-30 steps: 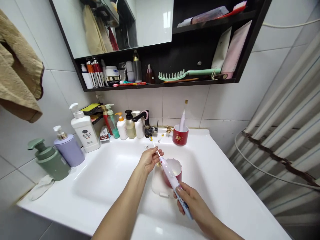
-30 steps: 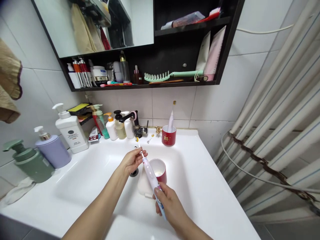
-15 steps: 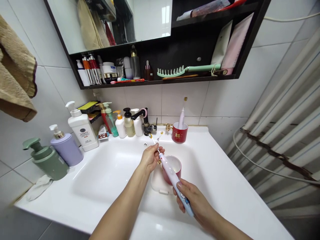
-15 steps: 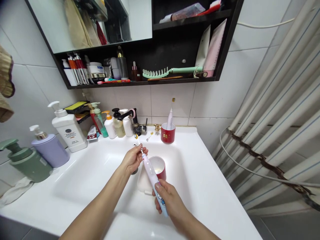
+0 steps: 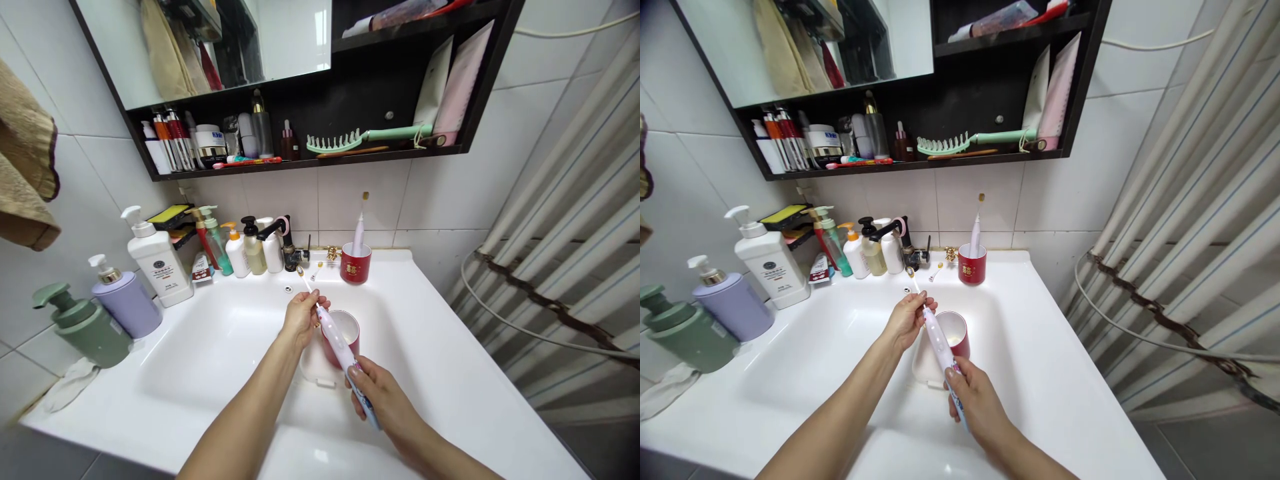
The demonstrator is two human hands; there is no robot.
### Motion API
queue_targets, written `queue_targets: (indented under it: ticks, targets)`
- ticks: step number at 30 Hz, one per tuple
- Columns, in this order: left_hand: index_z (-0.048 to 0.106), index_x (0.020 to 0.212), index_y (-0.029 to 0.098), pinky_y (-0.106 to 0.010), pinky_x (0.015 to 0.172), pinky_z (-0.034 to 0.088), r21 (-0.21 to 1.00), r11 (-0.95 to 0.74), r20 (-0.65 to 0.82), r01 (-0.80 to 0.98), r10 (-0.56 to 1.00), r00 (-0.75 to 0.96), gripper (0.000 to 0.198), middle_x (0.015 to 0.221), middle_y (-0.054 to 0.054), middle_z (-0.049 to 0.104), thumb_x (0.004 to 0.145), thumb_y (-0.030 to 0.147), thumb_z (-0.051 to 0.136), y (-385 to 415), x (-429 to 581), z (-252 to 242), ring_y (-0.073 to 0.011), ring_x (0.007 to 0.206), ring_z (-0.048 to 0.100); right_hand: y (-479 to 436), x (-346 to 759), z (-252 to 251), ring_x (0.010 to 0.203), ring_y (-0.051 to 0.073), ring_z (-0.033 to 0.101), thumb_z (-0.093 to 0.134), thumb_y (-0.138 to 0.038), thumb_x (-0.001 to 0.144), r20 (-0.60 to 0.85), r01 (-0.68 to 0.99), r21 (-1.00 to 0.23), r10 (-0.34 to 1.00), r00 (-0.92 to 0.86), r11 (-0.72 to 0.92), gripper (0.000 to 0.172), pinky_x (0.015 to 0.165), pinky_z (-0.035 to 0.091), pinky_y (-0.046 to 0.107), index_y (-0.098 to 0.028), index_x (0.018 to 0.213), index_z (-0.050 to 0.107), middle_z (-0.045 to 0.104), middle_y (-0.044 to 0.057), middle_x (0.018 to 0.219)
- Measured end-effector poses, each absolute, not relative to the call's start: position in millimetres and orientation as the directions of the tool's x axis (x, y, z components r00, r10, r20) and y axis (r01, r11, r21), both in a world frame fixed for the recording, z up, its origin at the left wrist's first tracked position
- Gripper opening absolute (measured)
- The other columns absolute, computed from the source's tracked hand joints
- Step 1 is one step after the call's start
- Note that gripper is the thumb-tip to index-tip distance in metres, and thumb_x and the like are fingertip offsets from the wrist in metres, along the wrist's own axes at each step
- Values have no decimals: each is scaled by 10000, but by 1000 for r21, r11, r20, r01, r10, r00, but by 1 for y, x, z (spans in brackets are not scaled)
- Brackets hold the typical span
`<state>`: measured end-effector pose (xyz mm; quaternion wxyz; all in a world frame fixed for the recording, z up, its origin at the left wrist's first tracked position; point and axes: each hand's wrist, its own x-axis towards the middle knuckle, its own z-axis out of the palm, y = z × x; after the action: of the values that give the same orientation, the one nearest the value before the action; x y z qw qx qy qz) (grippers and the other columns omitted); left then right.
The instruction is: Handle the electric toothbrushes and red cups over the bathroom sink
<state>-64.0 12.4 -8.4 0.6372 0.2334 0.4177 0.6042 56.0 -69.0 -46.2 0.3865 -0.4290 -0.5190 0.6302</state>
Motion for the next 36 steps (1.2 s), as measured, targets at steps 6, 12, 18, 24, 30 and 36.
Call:
queue_targets:
  ticks: [6,12,18,24,30,36]
  targets:
    - [382,582,138,-185,508,427,794,220,-284,-567,958,-26,126,501,-7,525,674,137,468,10,-61,-8,-93,493,549,-68,56,-46,361,20,355,380,-415,689,-140,-18,-988,941,-309,-153,263,373,263,179,-154,664,407,399,-49,590]
    - [382,574,140,-204,558,434,784,242,-287,-572,958,13,134,519,-11,540,663,151,482,9,-59,-10,-96,505,555,-70,56,-43,369,26,348,398,-433,672,-136,4,-990,952,-276,-140,276,374,255,183,-158,686,412,398,-47,587]
    - [405,586,136,-211,562,427,808,226,-253,-544,967,25,115,528,-23,554,667,172,479,8,-56,-11,-97,496,552,-71,56,-43,386,37,338,418,-422,668,-127,-8,-991,961,-245,-133,255,394,256,189,-171,712,412,384,-53,571]
    - [424,592,130,-223,567,423,838,188,-216,-513,976,4,113,511,-19,552,684,187,455,4,-52,-8,-91,469,540,-69,56,-45,390,34,329,406,-411,685,-122,-42,-989,950,-288,-140,248,406,249,186,-164,656,414,366,-56,549]
    - [425,580,124,-226,536,421,840,213,-219,-499,975,48,137,513,-26,551,698,193,428,3,-52,-5,-100,479,541,-73,56,-42,397,33,329,382,-407,703,-160,-160,-959,912,-377,-234,258,398,228,184,-163,620,380,355,-53,555]
    - [420,578,128,-235,548,418,829,208,-200,-519,977,72,136,527,-25,552,695,196,435,4,-54,-5,-101,490,541,-73,57,-42,395,33,330,405,-405,693,-164,-171,-955,909,-382,-244,256,394,223,182,-160,621,382,350,-56,542]
